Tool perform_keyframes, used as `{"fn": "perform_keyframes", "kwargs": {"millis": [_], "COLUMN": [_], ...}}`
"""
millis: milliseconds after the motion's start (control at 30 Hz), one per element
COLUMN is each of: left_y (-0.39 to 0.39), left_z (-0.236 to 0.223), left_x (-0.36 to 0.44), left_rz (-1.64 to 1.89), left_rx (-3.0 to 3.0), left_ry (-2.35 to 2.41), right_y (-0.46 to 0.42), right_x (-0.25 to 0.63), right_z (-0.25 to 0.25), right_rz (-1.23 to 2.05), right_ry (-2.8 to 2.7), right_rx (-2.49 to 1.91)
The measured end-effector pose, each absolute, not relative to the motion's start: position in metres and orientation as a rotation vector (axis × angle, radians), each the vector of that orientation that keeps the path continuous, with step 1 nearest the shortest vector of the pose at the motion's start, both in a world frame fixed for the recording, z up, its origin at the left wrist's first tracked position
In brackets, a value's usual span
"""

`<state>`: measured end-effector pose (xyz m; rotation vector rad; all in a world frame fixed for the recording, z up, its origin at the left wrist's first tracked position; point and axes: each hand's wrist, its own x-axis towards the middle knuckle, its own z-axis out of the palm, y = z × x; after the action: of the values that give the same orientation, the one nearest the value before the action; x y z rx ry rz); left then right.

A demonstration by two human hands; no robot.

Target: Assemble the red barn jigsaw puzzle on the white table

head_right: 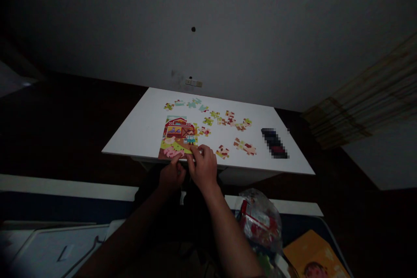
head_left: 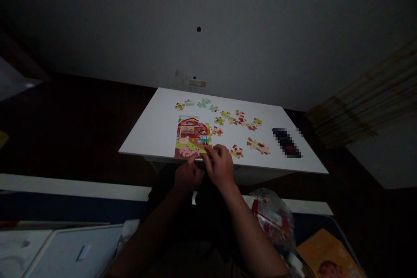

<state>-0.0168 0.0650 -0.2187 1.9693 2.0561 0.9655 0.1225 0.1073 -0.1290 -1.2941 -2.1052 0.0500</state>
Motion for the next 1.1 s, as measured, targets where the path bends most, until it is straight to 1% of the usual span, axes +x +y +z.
{"fn": "perform_keyframes", "kwargs": {"millis": [267,500,767,967,1100], "left_y": [0.066,0.063,0.063,0.067,0.069], "left_z": [-0.208,-0.193,-0.201,-0.214,-0.213], "left_x": [-0.027,-0.034,-0.032,-0.028,-0.029], "left_rz": [0.823,0.689,0.806,0.857,0.865], "left_rx": [2.041,1.998,1.907,1.893,1.859], "left_ry": [2.129,2.188,2.169,2.174,2.163], "right_y": [0.071,0.065,0.068,0.076,0.077], "right_x": [0.121,0.115,0.111,0.111,0.111], "right_z": [-0.148,-0.151,-0.161,-0.191,-0.196], "right_rz": [-0.002,-0.106,-0.063,-0.192,-0.233], "right_ry": [-2.191,-2.251,-2.233,-2.15,-2.139], "right_rx": [-1.231,-1.279,-1.259,-1.193,-1.184]}}
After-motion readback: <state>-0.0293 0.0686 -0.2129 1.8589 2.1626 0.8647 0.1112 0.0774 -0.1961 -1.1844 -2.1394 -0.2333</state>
